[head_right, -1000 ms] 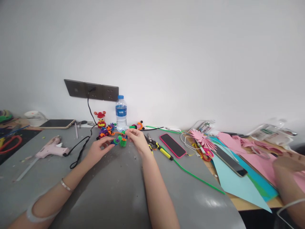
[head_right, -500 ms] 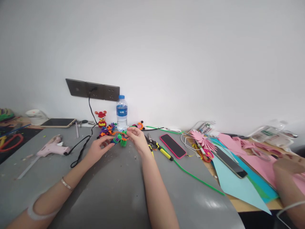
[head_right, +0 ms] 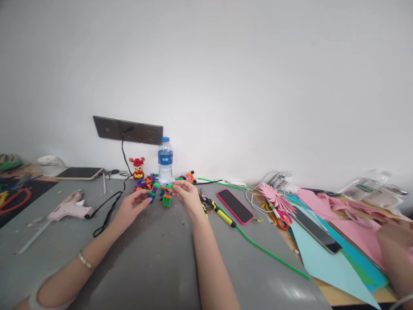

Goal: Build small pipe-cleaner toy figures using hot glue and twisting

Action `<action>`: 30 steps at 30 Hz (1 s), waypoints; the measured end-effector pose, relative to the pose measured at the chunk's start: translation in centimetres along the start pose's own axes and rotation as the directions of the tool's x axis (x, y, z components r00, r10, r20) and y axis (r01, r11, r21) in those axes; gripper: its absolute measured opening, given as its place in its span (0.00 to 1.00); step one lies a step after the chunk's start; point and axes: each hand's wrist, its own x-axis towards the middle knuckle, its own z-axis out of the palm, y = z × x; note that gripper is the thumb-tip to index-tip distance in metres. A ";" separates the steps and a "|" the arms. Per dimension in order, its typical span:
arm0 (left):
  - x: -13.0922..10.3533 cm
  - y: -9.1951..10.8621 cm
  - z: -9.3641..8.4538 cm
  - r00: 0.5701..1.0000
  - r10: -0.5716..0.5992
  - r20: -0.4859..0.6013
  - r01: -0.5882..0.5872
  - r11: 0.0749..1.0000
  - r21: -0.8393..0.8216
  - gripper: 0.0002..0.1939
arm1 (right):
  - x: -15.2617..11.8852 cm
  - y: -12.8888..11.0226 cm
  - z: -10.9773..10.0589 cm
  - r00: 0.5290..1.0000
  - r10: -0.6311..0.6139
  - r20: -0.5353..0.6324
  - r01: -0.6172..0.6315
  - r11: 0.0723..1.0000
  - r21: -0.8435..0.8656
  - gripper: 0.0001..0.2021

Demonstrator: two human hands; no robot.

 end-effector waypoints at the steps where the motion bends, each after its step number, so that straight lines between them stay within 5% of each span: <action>1: 0.0 0.0 0.0 1.000 -0.031 0.004 0.031 0.999 -0.027 0.17 | 0.0 0.0 0.0 1.000 -0.003 0.005 0.003 1.000 -0.005 0.16; 13: 0.2 0.2 0.0 0.994 -0.113 0.005 0.113 0.989 -0.092 0.19 | 0.4 0.9 -0.3 1.000 -0.024 0.005 0.025 0.999 -0.039 0.13; 30: -0.1 -0.2 0.3 0.998 -0.025 0.055 0.027 0.999 -0.033 0.17 | 0.5 1.2 -0.1 1.000 0.028 0.011 -0.027 0.995 -0.091 0.16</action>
